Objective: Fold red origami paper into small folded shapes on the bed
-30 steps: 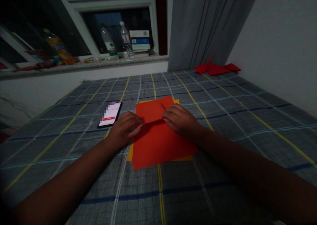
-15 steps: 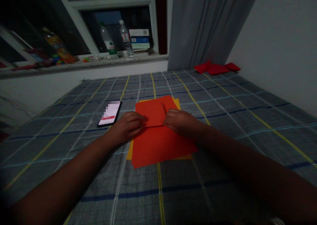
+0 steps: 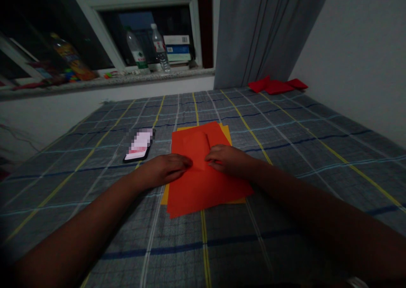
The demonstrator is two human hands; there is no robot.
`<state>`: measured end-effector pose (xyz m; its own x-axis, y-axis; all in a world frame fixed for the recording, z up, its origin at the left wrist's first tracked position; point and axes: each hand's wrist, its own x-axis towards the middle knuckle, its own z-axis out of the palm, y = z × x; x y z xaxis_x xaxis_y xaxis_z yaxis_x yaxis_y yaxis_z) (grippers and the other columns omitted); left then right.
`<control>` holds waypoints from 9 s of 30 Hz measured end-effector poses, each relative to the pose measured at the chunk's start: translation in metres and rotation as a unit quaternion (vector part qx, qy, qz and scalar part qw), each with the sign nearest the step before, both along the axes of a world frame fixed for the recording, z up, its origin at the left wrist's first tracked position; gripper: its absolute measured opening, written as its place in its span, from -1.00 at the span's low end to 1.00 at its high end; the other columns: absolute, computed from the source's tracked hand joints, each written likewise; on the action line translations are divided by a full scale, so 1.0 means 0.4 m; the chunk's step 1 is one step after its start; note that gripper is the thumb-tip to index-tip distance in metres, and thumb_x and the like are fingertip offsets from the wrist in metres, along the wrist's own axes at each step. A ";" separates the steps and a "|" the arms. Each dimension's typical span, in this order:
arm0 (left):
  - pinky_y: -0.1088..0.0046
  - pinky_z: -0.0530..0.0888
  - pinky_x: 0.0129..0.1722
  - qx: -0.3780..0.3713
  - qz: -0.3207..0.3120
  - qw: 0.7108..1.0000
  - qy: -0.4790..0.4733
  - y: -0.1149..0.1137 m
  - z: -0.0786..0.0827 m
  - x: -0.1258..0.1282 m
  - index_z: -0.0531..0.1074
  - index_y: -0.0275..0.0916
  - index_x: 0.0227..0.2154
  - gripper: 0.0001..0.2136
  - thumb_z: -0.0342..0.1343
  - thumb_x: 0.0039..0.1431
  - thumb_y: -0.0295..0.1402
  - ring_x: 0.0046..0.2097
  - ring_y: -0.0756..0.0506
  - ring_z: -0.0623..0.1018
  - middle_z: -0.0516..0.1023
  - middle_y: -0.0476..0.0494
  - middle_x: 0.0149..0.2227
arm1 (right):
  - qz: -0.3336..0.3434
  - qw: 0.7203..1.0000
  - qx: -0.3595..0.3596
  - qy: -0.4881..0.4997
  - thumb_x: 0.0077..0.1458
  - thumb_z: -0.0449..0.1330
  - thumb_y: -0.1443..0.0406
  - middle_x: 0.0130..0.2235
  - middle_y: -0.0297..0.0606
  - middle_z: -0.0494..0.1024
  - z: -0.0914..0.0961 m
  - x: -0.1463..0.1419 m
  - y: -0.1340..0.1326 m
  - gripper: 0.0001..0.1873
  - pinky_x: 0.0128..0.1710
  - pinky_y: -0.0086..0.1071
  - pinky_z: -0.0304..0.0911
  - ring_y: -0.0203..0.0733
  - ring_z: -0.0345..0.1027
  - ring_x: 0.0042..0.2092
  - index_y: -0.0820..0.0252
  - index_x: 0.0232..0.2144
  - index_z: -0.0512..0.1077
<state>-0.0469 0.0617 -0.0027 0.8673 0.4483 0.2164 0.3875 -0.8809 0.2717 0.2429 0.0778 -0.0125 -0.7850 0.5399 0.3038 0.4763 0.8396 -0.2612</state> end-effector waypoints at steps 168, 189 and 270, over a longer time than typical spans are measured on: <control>0.08 0.38 0.11 0.037 0.219 0.969 0.106 -0.092 0.019 0.075 0.35 -0.27 0.12 -0.34 0.01 0.20 0.19 0.11 -0.33 0.39 0.37 -0.34 0.16 | -0.104 0.964 0.067 -0.234 0.21 0.02 0.48 -0.06 0.05 0.55 0.061 -0.058 -0.136 -0.67 -0.12 -0.13 0.32 0.06 0.41 -0.10 0.32 -0.05 0.48; 0.13 0.28 0.27 0.040 0.208 0.968 0.132 -0.089 0.020 0.080 0.33 -0.40 0.18 -0.50 -0.02 0.32 -0.15 0.30 -0.30 0.32 0.29 -0.42 0.30 | -0.081 0.977 0.090 -0.177 0.21 0.04 0.45 -0.10 0.01 0.52 0.018 -0.076 -0.140 -0.70 -0.12 -0.17 0.32 -0.01 0.38 -0.13 0.36 -0.06 0.47; 0.20 0.50 0.05 0.061 0.127 0.987 0.079 -0.072 0.018 0.061 0.46 -0.25 0.02 -0.71 0.02 0.30 -0.33 0.08 -0.22 0.52 0.51 -0.28 0.07 | -0.203 0.969 0.098 -0.098 0.09 0.15 0.45 0.24 -0.03 0.32 0.062 -0.038 -0.080 -0.66 0.09 0.13 0.13 0.23 0.16 0.14 0.14 -0.10 0.53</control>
